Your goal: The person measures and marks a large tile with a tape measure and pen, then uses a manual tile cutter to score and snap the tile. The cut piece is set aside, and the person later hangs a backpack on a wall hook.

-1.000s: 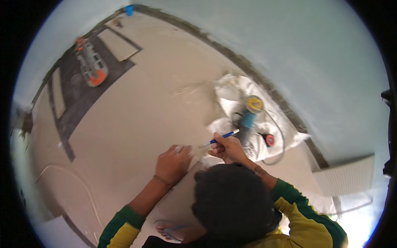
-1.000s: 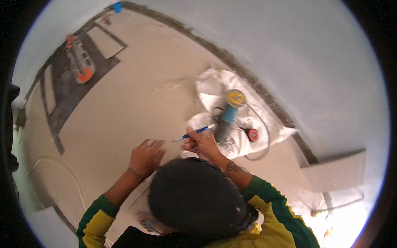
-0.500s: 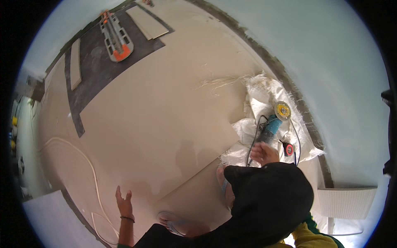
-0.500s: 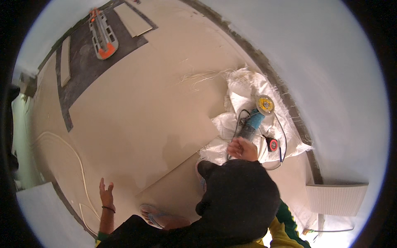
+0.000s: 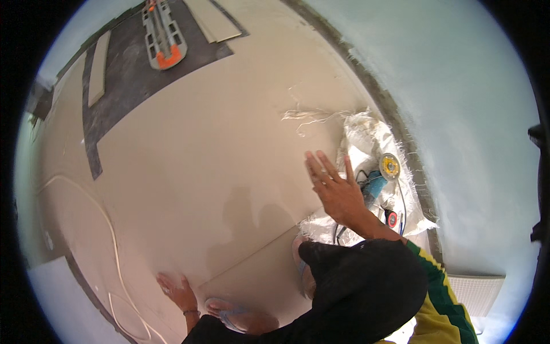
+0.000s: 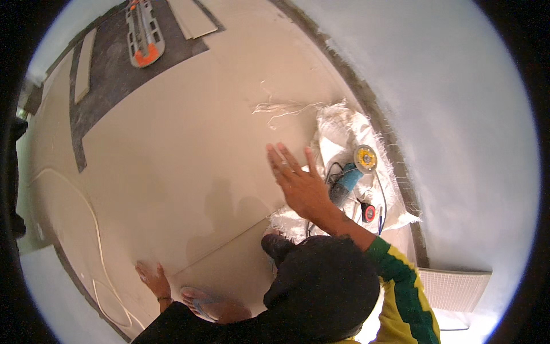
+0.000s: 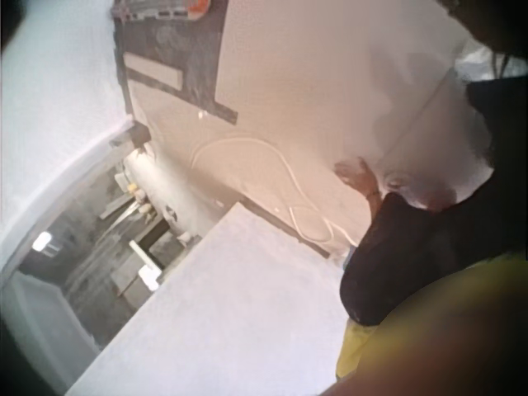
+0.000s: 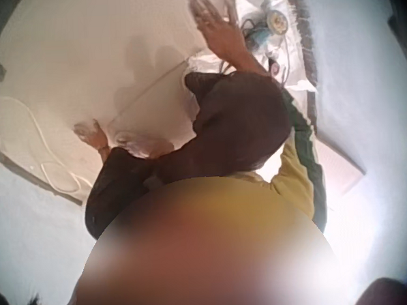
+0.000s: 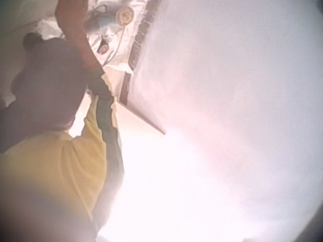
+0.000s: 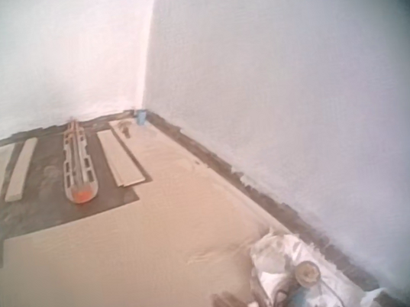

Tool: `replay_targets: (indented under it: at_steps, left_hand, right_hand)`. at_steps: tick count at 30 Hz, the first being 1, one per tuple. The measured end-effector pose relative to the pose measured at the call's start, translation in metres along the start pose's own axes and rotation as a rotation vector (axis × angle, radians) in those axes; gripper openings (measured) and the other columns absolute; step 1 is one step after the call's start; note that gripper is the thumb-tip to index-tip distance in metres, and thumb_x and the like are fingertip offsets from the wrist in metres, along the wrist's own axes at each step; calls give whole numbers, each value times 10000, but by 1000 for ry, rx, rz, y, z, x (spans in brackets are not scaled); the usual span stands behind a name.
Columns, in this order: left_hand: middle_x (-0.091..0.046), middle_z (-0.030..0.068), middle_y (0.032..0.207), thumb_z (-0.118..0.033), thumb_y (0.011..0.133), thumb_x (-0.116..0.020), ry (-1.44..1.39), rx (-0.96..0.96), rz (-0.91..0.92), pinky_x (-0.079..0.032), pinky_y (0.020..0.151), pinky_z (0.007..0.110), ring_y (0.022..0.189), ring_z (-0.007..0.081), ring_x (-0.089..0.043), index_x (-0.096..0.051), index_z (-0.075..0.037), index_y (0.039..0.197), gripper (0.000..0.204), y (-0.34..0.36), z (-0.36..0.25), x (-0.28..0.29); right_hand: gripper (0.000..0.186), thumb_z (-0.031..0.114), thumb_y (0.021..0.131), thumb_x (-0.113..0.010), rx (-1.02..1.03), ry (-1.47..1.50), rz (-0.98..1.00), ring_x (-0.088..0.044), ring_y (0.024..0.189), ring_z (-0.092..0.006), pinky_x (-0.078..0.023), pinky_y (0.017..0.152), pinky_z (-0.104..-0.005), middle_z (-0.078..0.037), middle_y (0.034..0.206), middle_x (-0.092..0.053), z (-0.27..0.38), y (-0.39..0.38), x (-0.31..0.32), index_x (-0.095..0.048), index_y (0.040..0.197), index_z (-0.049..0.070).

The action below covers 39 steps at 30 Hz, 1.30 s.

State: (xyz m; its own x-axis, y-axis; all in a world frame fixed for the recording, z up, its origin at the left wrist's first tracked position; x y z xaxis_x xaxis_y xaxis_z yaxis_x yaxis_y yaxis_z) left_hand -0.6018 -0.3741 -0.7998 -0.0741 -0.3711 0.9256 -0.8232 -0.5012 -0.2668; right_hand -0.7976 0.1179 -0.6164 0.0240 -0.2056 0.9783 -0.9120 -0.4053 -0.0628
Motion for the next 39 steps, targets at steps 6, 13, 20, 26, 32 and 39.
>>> replay_targets:
  at_steps: [6,13,20,26,32,39]
  left_hand:
    - [-178,212,1644,-422,951,-569,28,-15,9,-89,1218,548,1535,376,-89,-127,-32,1593,872,10,9,-5]
    - [-179,240,1635,-345,923,-629,-24,-17,22,-92,1224,519,1534,377,-98,-125,-37,1594,894,9,8,-1]
    - [-166,226,1644,-349,924,-633,-21,13,34,-81,1227,519,1531,379,-105,-131,-37,1594,894,10,-1,8]
    - [-173,221,1643,-354,931,-624,50,-13,52,-85,1225,526,1529,380,-113,-136,-28,1591,883,12,4,2]
    - [-181,221,1640,-331,928,-633,5,-28,15,-104,1223,526,1522,398,-122,-147,-21,1588,876,11,19,-6]
    - [-239,224,1609,-316,890,-704,-312,23,175,-193,1200,504,1513,365,-170,-207,-85,1592,891,21,14,39]
  right_hand:
    - [618,149,887,-527,108,-134,-104,-181,1531,-170,-116,1226,-545,-24,1648,-242,-5,29,48,-433,1495,88]
    - [594,89,885,-528,158,-35,-84,-171,1534,-168,-130,1203,-590,15,1658,-220,2,33,57,-464,1476,108]
    - [534,162,920,-509,228,-93,-109,-171,1529,-169,-113,1240,-527,-16,1643,-251,2,29,59,-497,1451,107]
    - [602,153,910,-528,261,-19,-55,-185,1531,-202,-234,1169,-605,-19,1659,-219,3,29,62,-427,1501,102]
    - [515,190,941,-500,249,20,-165,-180,1533,-194,-110,1213,-587,-27,1653,-240,7,27,60,-497,1453,129]
    - [516,300,941,-590,269,81,-6,-288,1494,-228,-129,1204,-605,-60,1630,-290,4,33,73,-527,1413,102]
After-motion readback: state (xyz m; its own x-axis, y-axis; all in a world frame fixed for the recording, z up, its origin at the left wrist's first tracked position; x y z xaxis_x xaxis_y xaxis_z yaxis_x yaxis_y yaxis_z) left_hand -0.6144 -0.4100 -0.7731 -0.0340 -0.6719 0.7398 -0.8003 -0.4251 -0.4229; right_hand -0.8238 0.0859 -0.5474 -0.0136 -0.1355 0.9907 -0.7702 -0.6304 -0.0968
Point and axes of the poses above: each hand's wrist, its own y-axis towards the middle knuckle, its own x-axis out of the back of the hand, z = x × y, the point moved 1 cm from there along y, towards the middle knuckle
